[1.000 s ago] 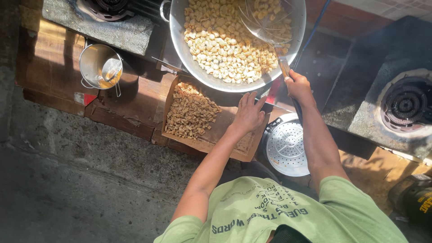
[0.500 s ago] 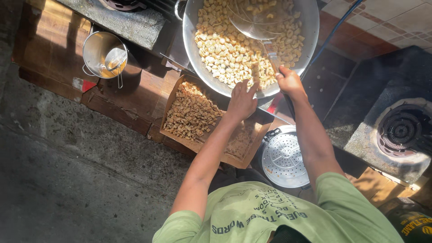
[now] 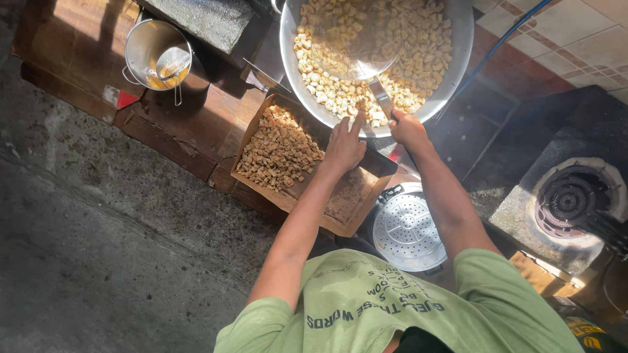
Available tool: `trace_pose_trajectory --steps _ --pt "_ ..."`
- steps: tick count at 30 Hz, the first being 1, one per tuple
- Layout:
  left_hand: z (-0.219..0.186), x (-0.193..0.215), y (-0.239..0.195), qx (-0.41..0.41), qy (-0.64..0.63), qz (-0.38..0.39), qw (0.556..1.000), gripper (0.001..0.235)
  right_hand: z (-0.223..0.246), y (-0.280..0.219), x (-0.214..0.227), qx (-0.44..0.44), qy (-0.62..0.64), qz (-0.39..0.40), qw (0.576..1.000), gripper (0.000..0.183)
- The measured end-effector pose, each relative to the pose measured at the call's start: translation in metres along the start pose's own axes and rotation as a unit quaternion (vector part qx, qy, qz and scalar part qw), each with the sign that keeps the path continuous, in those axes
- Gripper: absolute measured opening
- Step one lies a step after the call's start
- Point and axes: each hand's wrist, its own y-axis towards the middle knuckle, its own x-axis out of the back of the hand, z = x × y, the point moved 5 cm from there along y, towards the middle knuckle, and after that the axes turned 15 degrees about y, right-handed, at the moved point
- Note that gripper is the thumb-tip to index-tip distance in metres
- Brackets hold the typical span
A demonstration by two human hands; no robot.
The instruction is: The person uses a mesh skimmer to scoop fried food from a large wok of hot oil and transfers it onto a cardboard tray. The person repeatedly scoops and drains the food, spreading it on the tray to cool.
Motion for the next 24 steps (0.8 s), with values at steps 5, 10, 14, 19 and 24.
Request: trace_pose_trajectory --steps 5,10,14,19,24 --pt "0.0 -0.009 -0.045 0.018 -0.002 0.02 1.0 0.079 -0.007 -0.038 0.036 -0.046 -0.019 0.043 0.998 0.048" --pt "-0.011 -0.03 -0.085 0.033 -0.037 0.036 0.998 0.08 0.002 -0.082 0.021 -0.063 -0.052 0.072 0.994 0.054" --pt "-0.035 -0.045 -0.092 0.024 -0.05 0.036 0.998 0.079 0.016 -0.065 0.036 -0.048 -0.034 0.066 0.996 0.047" --pt "-0.044 -0.049 -0.108 0.023 -0.05 0.045 0.997 0.079 -0.002 -0.115 0.076 -0.077 -0.099 0.078 0.989 0.054" --pt "-0.055 -0.051 -0.107 -0.014 -0.034 0.039 0.999 0.076 -0.017 -0.124 0.043 -0.09 -0.106 0.075 0.987 0.053"
